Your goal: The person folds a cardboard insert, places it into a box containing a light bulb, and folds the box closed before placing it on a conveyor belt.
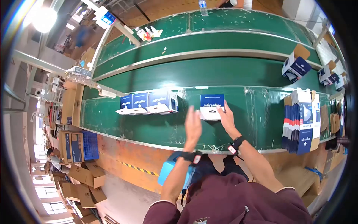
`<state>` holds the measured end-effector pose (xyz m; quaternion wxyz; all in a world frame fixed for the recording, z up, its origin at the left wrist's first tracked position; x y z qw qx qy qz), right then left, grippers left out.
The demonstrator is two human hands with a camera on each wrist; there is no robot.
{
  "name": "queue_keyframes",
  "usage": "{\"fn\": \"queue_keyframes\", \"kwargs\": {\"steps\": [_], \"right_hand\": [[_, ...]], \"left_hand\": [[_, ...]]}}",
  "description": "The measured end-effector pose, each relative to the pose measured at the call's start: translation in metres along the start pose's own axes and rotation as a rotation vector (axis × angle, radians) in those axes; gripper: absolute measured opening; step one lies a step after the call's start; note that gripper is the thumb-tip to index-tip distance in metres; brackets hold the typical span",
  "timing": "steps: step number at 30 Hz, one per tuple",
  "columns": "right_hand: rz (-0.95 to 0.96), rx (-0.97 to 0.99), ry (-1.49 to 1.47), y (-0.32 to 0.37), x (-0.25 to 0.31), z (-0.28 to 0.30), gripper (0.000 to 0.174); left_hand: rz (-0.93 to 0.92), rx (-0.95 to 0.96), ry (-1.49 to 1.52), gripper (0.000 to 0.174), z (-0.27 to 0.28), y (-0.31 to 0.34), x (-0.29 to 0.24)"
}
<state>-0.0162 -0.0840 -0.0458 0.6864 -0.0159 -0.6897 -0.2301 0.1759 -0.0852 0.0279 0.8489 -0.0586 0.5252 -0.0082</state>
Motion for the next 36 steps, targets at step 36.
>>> {"fn": "queue_keyframes", "kwargs": {"steps": [36], "right_hand": [[0.467,-0.31,1.035,-0.196,0.205,0.389,0.018]], "left_hand": [[-0.344,0.596,-0.401,0.046,-0.075,-0.063,-0.088]]}}
Point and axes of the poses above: each hand's wrist, its own y-axis away from the middle knuckle, its own z-axis out of the back of the hand, x = y × z, the point moved 3 cm from there along -y, towards the middle knuckle, and after that the axes turned 3 degrees about -z, right-handed, at the moved point
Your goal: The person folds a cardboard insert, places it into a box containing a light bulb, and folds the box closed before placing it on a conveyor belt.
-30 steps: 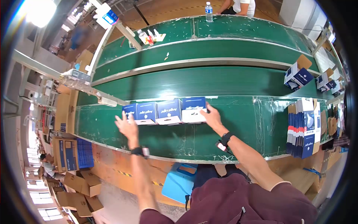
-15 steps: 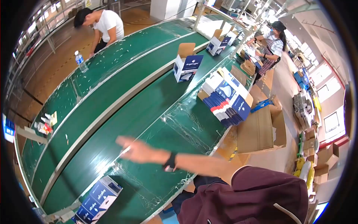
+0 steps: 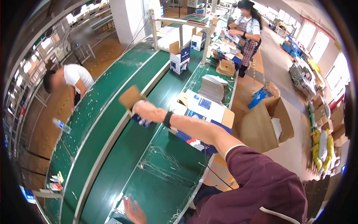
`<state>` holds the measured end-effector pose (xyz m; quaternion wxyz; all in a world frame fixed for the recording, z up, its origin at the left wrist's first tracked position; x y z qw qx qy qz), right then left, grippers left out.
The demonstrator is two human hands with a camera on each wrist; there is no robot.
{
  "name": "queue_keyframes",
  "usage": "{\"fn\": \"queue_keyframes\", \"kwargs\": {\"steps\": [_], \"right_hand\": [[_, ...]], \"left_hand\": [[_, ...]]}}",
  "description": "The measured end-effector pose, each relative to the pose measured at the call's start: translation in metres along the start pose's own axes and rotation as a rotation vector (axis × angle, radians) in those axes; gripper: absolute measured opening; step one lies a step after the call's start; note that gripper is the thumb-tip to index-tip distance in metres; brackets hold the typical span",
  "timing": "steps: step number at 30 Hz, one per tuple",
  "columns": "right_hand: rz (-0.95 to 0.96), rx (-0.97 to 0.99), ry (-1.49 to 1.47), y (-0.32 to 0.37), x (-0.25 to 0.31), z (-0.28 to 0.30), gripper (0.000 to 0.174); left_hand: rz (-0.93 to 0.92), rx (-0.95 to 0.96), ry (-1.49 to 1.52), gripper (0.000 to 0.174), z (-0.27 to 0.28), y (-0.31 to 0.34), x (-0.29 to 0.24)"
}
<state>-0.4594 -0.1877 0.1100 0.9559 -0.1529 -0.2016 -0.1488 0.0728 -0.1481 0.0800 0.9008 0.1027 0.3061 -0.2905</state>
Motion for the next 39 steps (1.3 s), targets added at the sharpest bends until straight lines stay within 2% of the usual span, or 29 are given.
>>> {"fn": "queue_keyframes", "kwargs": {"steps": [1,4,6,7,8,9,10,12,15,18,19,21,22,23,24,25,26,27,28,29,30,31,32,34,37,39], "right_hand": [[0.059,0.02,-0.001,0.017,0.019,0.014,0.019],[0.234,0.12,0.035,0.056,0.051,0.014,0.011],[0.459,0.01,-0.098,0.093,0.082,0.026,0.007],[0.417,0.184,-0.013,0.105,0.095,0.01,0.006],[0.556,0.102,-0.13,0.126,0.107,0.012,0.003],[0.606,0.15,-0.221,0.141,0.113,0.0,0.004],[0.724,0.107,-0.302,0.154,0.115,-0.018,0.003],[0.826,0.213,-0.299,0.173,0.119,-0.032,0.004],[0.792,0.186,-0.223,0.195,0.136,-0.043,0.006],[0.813,0.186,-0.327,0.193,0.143,-0.05,0.007],[0.837,0.159,-0.36,0.194,0.148,-0.047,0.008],[0.882,0.116,-0.447,0.199,0.149,-0.04,0.008],[0.809,0.149,-0.477,0.2,0.148,-0.043,0.01],[0.859,0.149,-0.45,0.2,0.153,-0.031,0.014],[0.81,0.213,0.303,0.199,0.19,-0.018,0.02],[0.783,0.097,0.236,0.209,0.207,0.001,0.028],[0.801,-0.092,-0.002,0.217,0.227,0.016,0.02],[0.643,0.008,-0.06,0.23,0.248,0.03,0.04],[0.532,0.028,-0.117,0.248,0.258,0.033,0.058],[0.493,0.09,-0.105,0.262,0.266,0.025,0.063],[0.425,0.127,-0.174,0.273,0.269,0.008,0.059],[0.343,0.156,-0.232,0.284,0.262,-0.018,0.056],[0.251,0.176,-0.283,0.294,0.254,-0.034,0.053],[0.173,0.133,-0.367,0.295,0.241,-0.053,0.046],[0.122,0.087,-0.427,0.302,0.242,-0.053,0.039],[0.112,0.088,-0.399,0.3,0.248,-0.051,0.037]], "left_hand": [[0.022,0.099,0.024,0.056,-0.006,-0.024,-0.024],[-0.316,-0.255,-0.043,0.059,-0.01,-0.064,-0.112],[-0.387,-0.297,-0.078,0.052,-0.003,-0.075,-0.159],[-0.445,-0.194,-0.204,0.063,0.007,-0.076,-0.17],[-0.503,-0.091,-0.334,0.074,0.012,-0.08,-0.176],[-0.541,0.075,-0.522,0.085,0.012,-0.081,-0.158],[-0.638,0.103,-0.551,0.084,0.01,-0.072,-0.145],[-0.823,0.158,-0.601,0.082,0.006,-0.054,-0.133],[-0.866,0.592,-0.716,0.078,0.007,-0.018,-0.113],[-0.761,0.602,-0.484,0.071,0.016,-0.003,-0.081],[-0.854,0.486,-0.578,0.053,0.037,0.002,-0.1],[-0.993,0.424,-0.608,0.025,0.038,-0.006,-0.082],[-1.043,0.399,-0.628,0.013,0.034,-0.009,-0.068],[-1.016,0.36,-0.422,0.008,0.03,-0.013,-0.069],[-1.014,0.317,-0.316,0.005,0.02,-0.023,-0.059],[-0.963,0.346,-0.302,0.004,0.02,-0.021,-0.058],[-0.831,0.345,-0.402,0.014,0.009,-0.024,-0.048],[-0.718,0.376,-0.211,0.022,0.011,-0.026,-0.054],[-0.628,0.426,-0.141,0.025,0.018,-0.028,-0.074],[-0.566,0.413,-0.075,0.029,0.017,-0.031,-0.083],[-0.644,0.38,0.065,0.031,0.007,-0.037,-0.078],[-0.563,0.48,0.129,0.033,0.009,-0.039,-0.084],[-0.468,0.663,0.26,0.037,0.004,-0.043,-0.079],[-0.094,0.94,0.393,0.04,-0.003,-0.056,-0.054],[0.188,1.043,0.713,0.04,-0.012,-0.054,-0.042],[0.056,1.13,0.684,0.037,-0.031,-0.062,-0.03]]}}
Point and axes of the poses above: each hand's wrist, its own y-axis away from the middle knuckle, its own z-axis out of the back of the hand, x = y × z, the point moved 3 cm from there along -y, towards the middle knuckle, and after that the axes turned 3 degrees about -z, right-handed, at the moved point
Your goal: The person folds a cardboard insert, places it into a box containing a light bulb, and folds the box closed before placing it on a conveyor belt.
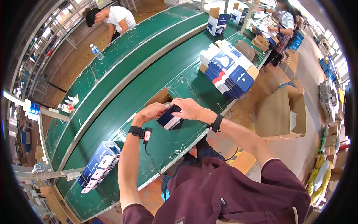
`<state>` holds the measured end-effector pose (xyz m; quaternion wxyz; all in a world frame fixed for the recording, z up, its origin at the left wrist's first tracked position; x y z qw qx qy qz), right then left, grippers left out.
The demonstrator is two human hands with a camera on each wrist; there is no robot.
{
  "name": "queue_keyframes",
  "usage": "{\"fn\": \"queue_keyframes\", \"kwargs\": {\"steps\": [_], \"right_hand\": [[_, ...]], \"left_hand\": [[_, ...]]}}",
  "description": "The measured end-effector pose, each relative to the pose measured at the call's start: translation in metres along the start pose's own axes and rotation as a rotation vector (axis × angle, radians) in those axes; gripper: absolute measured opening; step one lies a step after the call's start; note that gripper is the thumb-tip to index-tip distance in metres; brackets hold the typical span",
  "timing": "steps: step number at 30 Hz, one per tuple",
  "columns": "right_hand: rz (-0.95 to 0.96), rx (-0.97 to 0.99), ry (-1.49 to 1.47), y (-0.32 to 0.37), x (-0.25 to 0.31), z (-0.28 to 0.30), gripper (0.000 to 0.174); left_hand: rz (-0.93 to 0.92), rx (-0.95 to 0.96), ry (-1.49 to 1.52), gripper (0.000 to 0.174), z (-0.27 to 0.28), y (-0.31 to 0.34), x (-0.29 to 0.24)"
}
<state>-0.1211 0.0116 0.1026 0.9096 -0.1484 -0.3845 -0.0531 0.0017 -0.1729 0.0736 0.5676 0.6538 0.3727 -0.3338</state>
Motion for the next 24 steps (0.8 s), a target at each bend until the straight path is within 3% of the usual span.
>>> {"fn": "queue_keyframes", "kwargs": {"steps": [4,7,12,15,18,21,24], "right_hand": [[0.019,-0.037,0.056,-0.01,-0.007,-0.01,0.041],[-0.007,-0.005,0.09,-0.015,-0.006,-0.014,0.047],[-0.062,0.033,0.103,-0.018,-0.008,-0.015,0.053],[0.013,0.122,-0.026,-0.015,-0.006,-0.012,0.068],[0.045,0.168,-0.035,-0.004,0.007,-0.002,0.095],[0.118,0.058,0.153,0.003,0.0,-0.01,0.111],[0.112,-0.023,0.207,0.004,-0.006,-0.019,0.108]], "left_hand": [[-0.12,0.167,-0.056,0.035,0.013,-0.007,0.007],[0.067,0.134,0.138,0.032,0.012,-0.006,0.008],[0.092,0.108,0.065,0.027,0.013,-0.013,0.015],[0.123,0.104,-0.044,0.022,0.011,-0.019,0.017],[0.135,0.121,-0.187,0.018,0.009,-0.029,0.025],[0.125,0.168,-0.227,0.019,0.006,-0.038,0.031],[0.119,0.205,-0.112,0.021,0.007,-0.036,0.029]]}}
Point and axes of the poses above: each hand's wrist, its own y-axis away from the middle knuckle, its own z-axis out of the back of the hand, x = y × z, the point moved 3 cm from there along -y, towards the middle knuckle, and after that the axes turned 3 degrees about -z, right-handed, at the moved point
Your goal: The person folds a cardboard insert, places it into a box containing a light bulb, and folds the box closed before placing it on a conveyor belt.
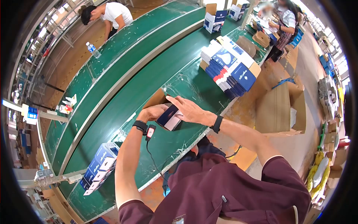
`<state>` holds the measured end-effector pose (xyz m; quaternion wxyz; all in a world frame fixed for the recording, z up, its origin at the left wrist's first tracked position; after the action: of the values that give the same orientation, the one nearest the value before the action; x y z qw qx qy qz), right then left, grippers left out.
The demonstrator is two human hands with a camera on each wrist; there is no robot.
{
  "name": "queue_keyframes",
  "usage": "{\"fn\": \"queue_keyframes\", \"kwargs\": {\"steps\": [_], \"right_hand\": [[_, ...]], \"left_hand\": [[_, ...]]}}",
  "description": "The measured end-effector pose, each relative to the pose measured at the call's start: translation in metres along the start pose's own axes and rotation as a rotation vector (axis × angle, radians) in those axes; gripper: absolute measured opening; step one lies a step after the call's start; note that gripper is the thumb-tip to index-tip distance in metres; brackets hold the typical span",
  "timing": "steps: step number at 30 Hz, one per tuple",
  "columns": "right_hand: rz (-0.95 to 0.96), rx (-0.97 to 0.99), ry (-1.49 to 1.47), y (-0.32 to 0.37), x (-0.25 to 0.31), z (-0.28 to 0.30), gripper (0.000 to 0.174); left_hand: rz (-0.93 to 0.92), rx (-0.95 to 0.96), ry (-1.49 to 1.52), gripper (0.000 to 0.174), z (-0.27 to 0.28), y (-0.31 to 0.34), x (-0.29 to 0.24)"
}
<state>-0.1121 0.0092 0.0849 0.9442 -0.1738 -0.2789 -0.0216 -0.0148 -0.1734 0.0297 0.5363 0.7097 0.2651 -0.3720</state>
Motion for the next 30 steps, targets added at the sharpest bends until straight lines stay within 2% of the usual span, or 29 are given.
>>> {"fn": "queue_keyframes", "kwargs": {"steps": [7,8,11,12,15,16,20,23,24,26,27,28,29,30], "right_hand": [[0.049,-0.075,0.092,0.004,0.002,-0.004,0.115],[0.044,-0.074,0.079,0.003,0.001,-0.004,0.116],[-0.039,0.077,0.019,-0.004,-0.001,0.004,0.111],[-0.056,0.061,-0.057,-0.006,0.0,0.008,0.081],[-0.074,0.029,-0.251,-0.007,-0.008,0.005,0.045],[-0.037,-0.085,-0.3,-0.005,-0.003,0.01,0.022],[0.003,0.044,-0.412,0.007,-0.004,0.006,0.022],[-0.041,0.055,-0.391,0.008,0.004,0.007,0.02],[0.023,-0.023,-0.325,0.008,0.001,0.005,0.029],[-0.097,-0.01,-0.243,0.005,0.006,0.014,0.041],[-0.166,-0.017,-0.203,0.004,0.007,0.017,0.048],[-0.14,-0.005,-0.129,0.006,0.0,0.007,0.065],[-0.116,-0.031,-0.076,0.009,0.006,0.0,0.067],[-0.069,-0.054,-0.016,0.005,0.013,-0.003,0.069]], "left_hand": [[0.009,-0.011,0.03,0.021,-0.003,0.003,-0.003],[0.021,-0.029,-0.024,0.017,-0.003,0.0,0.001],[-0.19,-0.096,-0.152,0.015,-0.004,-0.002,0.008],[-0.171,-0.138,-0.119,0.016,-0.009,-0.002,0.01],[-0.197,-0.256,-0.157,0.021,-0.017,0.003,0.008],[-0.154,-0.333,-0.267,0.021,-0.025,0.017,-0.008],[-0.303,-0.638,-0.137,0.022,-0.027,0.021,0.006],[-0.312,-0.655,-0.394,0.021,-0.029,0.037,-0.011],[-0.447,-0.639,-0.42,0.017,-0.031,0.055,-0.025],[-0.517,-0.8,-0.334,0.015,-0.041,0.131,-0.073],[-0.667,-0.989,-0.277,0.013,-0.026,0.165,-0.073],[-0.645,-1.194,-0.261,0.02,0.023,0.19,-0.045],[-0.421,-1.502,-0.643,0.024,0.035,0.221,-0.052],[0.019,-1.869,-1.218,0.03,0.057,0.224,-0.015]]}}
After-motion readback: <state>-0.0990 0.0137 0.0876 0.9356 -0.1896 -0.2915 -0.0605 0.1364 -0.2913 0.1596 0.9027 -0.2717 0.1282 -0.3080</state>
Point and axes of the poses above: each hand's wrist, its own y-axis away from the middle knuckle, its own z-axis out of the back of the hand, x = y × z, the point moved 3 cm from there along -y, towards the middle knuckle, and after that the axes turned 3 degrees about -z, right-handed, at the moved point
